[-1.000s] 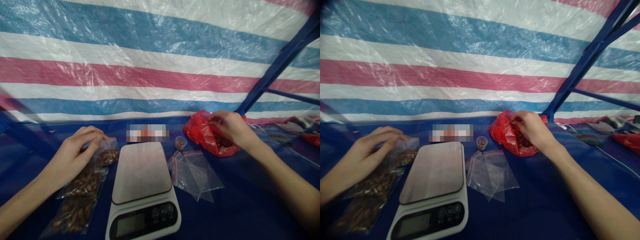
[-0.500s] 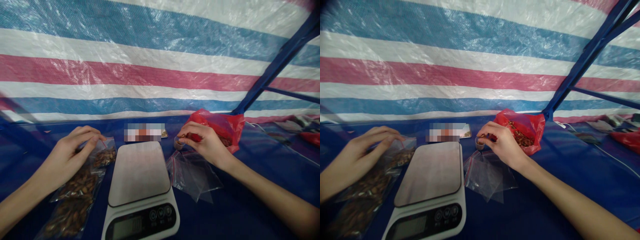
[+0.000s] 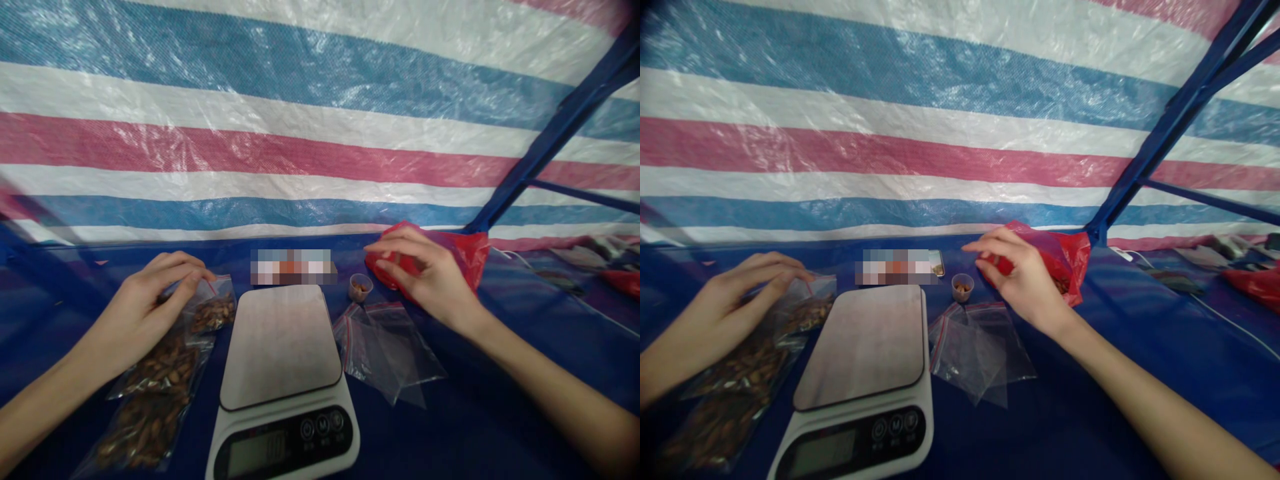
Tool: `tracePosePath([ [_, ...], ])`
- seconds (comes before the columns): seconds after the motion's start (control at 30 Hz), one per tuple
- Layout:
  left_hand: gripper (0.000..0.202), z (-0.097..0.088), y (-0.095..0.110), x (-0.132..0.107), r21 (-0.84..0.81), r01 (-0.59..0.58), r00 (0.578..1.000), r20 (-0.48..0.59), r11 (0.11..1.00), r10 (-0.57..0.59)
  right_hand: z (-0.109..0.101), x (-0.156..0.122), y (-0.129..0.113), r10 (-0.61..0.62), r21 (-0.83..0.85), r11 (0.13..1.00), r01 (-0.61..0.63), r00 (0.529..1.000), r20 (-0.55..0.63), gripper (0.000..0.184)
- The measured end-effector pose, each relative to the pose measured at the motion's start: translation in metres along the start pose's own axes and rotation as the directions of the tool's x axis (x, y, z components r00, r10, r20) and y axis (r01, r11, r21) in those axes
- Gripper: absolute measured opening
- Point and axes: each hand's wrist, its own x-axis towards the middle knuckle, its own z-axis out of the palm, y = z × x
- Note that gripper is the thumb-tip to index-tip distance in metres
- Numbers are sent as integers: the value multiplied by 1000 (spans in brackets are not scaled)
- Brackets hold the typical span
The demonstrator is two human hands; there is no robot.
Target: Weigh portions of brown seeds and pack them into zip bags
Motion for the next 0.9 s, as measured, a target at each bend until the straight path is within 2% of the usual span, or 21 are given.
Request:
tracePosePath([
  [0.07, 35, 0, 1, 0, -3, 1, 1000, 1, 1000, -1, -16, 5, 7, 39, -66, 997, -49, 990, -138, 18],
  [0.13, 35, -1, 3, 0, -7, 10, 1000, 2, 1000, -10, -34, 10, 21, 79, -145, 983, -109, 977, -198, 17],
  [0.2, 35, -1, 3, 0, -8, 17, 1000, -1, 1000, -17, -49, 13, 39, 108, -263, 953, -154, 977, -183, 15],
  [0.27, 35, 0, 3, 1, -6, 18, 1000, -7, 1000, -18, -57, 13, 60, 155, -389, 902, -186, 982, -111, 12],
  [0.37, 35, 0, 2, 0, -6, 11, 1000, -6, 1000, -11, -52, 8, 85, 210, -511, 846, -150, 976, 63, 17],
  [0.47, 35, 0, 2, 0, -5, 0, 1000, 5, 1000, 0, -34, 1, 96, 155, -461, 886, -46, 967, 201, 27],
  [0.6, 34, -1, 1, -1, -3, -9, 1000, 13, 1000, 9, -20, 0, 92, 100, -339, 941, -16, 968, 231, 23],
  [0.77, 33, 0, 0, -1, -9, -14, 1000, 3, 1000, 14, -26, 6, 84, 121, -277, 960, -42, 954, 274, 18],
  [0.9, 34, 0, 0, -1, -14, -3, 1000, 5, 1000, 3, -25, 6, 85, 99, -277, 960, -37, 972, 214, 23],
])
